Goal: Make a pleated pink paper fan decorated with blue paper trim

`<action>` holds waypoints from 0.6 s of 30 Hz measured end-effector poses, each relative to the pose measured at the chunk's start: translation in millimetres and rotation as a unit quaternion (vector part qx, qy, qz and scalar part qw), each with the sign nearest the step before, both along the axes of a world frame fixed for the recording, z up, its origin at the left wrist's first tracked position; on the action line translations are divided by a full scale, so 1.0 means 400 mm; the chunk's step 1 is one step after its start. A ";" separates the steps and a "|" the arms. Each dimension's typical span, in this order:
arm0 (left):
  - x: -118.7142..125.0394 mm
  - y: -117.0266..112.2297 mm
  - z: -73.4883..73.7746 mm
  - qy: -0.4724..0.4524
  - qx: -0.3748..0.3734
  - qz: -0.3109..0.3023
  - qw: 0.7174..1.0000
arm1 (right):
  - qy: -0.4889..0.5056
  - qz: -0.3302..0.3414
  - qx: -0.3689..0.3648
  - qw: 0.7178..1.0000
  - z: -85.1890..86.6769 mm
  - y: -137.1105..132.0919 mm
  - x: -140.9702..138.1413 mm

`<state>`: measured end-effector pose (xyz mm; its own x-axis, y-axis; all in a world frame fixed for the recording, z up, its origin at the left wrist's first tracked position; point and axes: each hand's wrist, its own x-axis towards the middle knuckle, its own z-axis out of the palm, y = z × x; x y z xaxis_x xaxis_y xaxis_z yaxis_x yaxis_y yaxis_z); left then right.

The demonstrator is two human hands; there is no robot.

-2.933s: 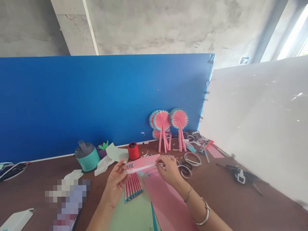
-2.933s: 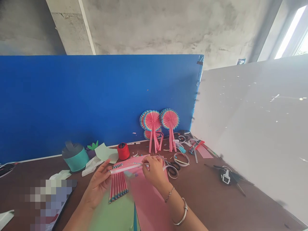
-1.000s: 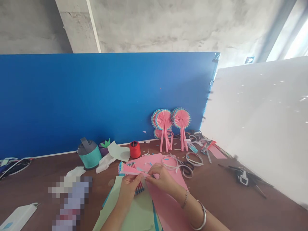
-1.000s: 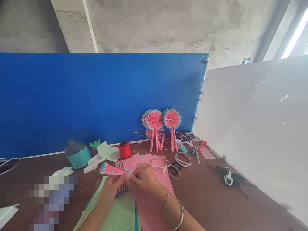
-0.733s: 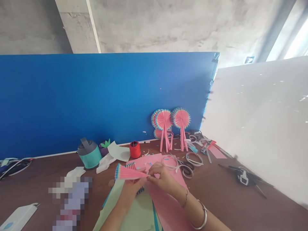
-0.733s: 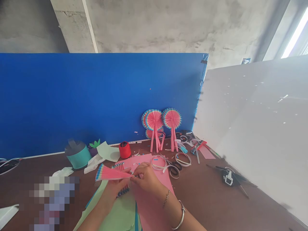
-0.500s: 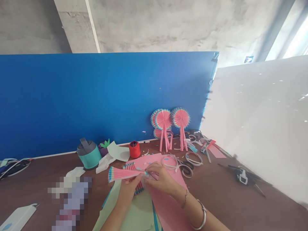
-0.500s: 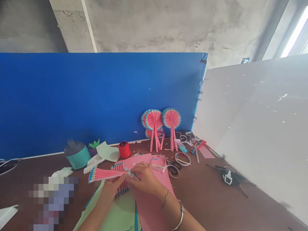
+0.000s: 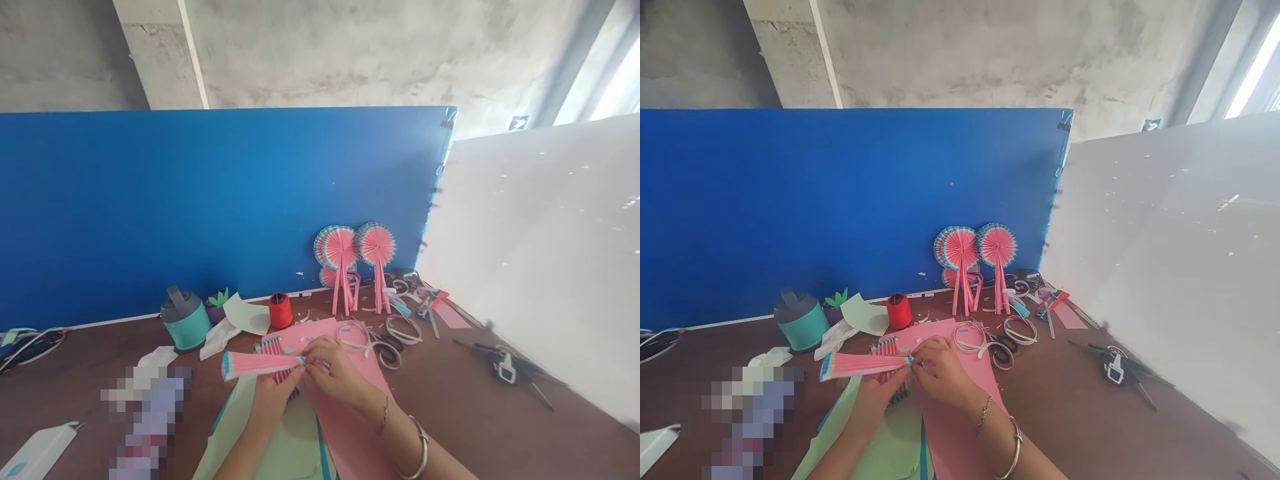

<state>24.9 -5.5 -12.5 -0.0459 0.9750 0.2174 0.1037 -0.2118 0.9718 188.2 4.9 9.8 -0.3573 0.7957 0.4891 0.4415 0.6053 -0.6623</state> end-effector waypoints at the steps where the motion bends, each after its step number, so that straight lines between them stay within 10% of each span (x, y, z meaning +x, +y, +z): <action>1: -0.002 0.003 -0.006 0.028 0.018 -0.005 0.999 | -0.002 0.004 0.008 1.000 -0.001 -0.001 0.000; 8: -0.004 -0.002 -0.014 0.112 0.114 0.012 0.987 | 0.025 0.014 0.014 0.999 -0.013 -0.003 -0.010; 18: 0.007 -0.020 0.003 0.082 0.104 0.061 0.989 | 0.223 0.023 -0.182 0.957 -0.008 -0.023 -0.057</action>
<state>27.7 -13.5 -11.1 -0.1081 0.8974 0.4277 0.2932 -0.3823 0.8763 165.4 -4.5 6.7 -0.2169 0.9308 0.2941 0.0430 0.3101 -0.9497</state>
